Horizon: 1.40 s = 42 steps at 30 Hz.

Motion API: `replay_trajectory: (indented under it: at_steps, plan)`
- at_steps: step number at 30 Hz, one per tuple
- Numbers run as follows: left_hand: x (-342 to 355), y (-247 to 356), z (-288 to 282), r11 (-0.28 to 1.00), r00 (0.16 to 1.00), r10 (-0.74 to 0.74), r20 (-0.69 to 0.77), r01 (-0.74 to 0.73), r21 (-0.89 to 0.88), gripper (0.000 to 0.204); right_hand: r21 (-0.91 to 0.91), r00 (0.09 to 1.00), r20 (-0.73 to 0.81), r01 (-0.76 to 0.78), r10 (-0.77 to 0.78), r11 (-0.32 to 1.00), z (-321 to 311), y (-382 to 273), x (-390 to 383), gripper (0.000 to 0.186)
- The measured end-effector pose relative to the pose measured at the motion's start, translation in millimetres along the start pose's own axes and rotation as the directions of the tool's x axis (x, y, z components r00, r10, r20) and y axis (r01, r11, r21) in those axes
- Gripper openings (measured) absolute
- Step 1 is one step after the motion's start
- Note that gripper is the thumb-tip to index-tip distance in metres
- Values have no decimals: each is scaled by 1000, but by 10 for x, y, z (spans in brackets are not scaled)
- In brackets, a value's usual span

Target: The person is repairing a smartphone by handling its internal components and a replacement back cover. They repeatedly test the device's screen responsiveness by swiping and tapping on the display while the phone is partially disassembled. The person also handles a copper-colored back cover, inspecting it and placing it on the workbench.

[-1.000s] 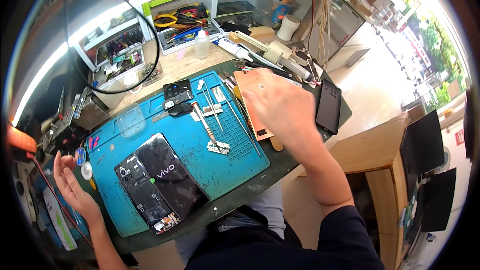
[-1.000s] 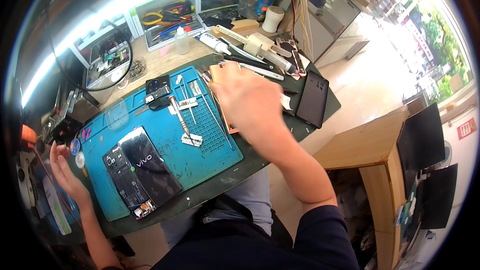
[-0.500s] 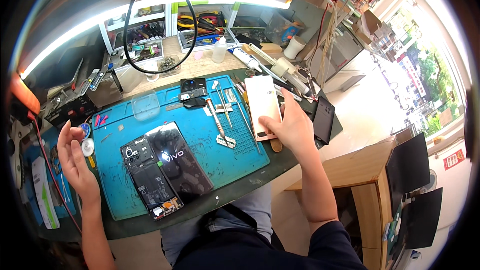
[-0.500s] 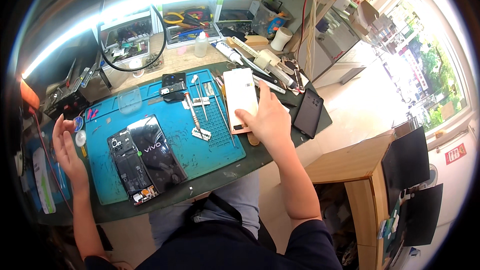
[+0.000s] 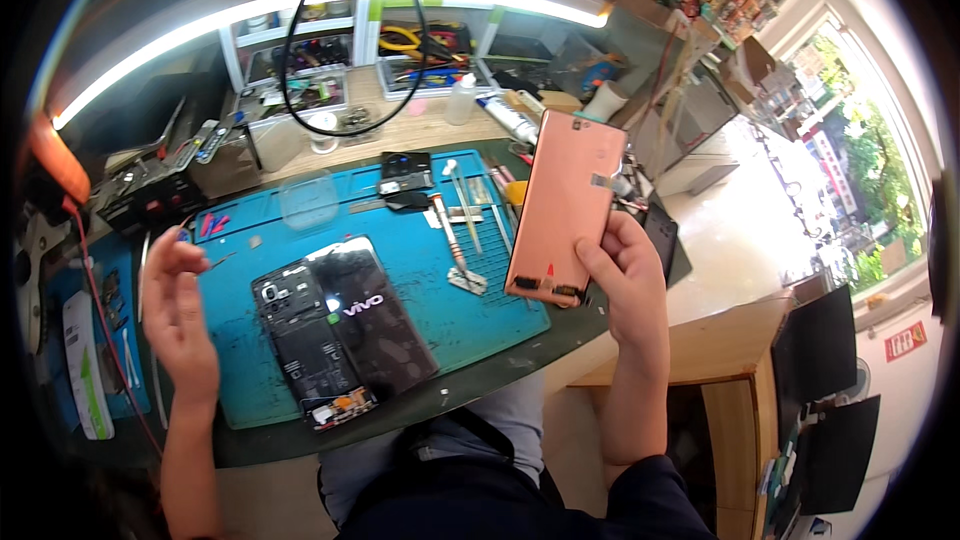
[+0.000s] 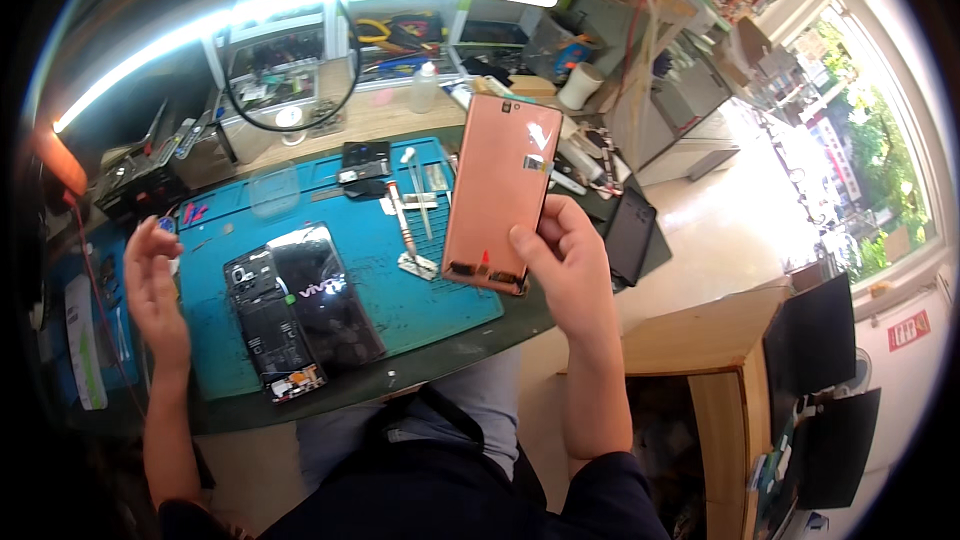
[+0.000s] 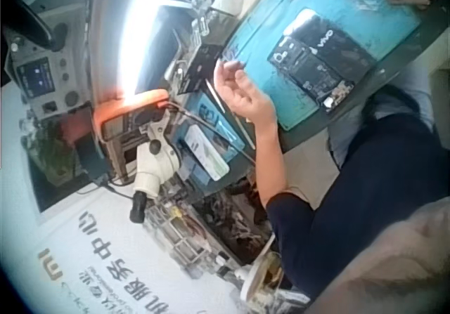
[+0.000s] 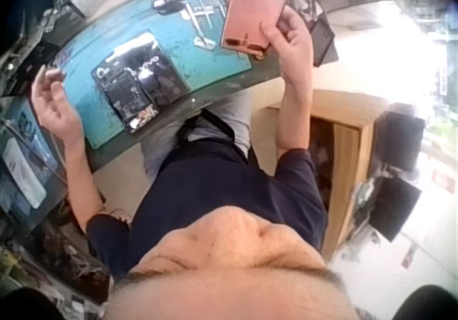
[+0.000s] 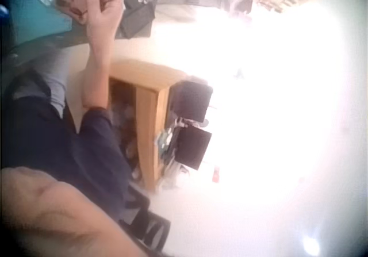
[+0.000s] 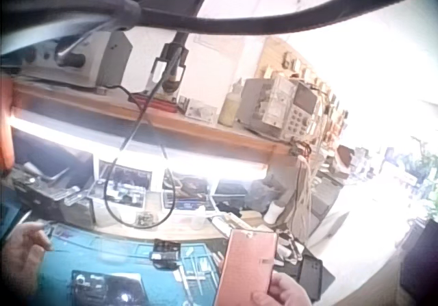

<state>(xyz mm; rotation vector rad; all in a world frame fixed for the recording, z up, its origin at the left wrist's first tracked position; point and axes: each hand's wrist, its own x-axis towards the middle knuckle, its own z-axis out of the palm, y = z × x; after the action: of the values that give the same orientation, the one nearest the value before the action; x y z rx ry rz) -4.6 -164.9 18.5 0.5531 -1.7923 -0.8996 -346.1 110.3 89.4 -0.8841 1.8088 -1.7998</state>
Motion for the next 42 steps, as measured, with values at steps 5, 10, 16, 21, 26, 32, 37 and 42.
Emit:
replay_trajectory:
  at_steps: [5,10,16,21,26,32,37,42]
  plan:
    - [-49,151,171,976,936,56,347,21,-215,61,135,926,295,202,-234,970,763,-64,-197,29]
    - [-121,265,168,964,886,39,462,88,-251,75,214,799,530,201,-286,956,1525,-137,70,26]
    - [-174,266,221,975,938,-36,344,108,-194,29,277,787,554,133,-271,952,1843,56,190,22]
    - [-133,310,298,957,953,-59,297,138,-255,28,142,764,588,228,-267,963,1824,124,216,20]
    - [-175,378,324,931,959,-137,249,210,-297,28,74,796,525,308,-299,949,1880,173,92,33]
    - [-189,379,320,953,968,-114,222,170,-252,29,103,816,514,247,-265,963,1884,227,92,28]
    - [-211,376,318,962,970,-124,210,169,-213,30,133,816,562,72,-135,989,1871,207,88,22]
    - [-205,389,314,969,969,-114,220,158,-191,30,140,807,584,5,-86,990,1858,201,103,21]
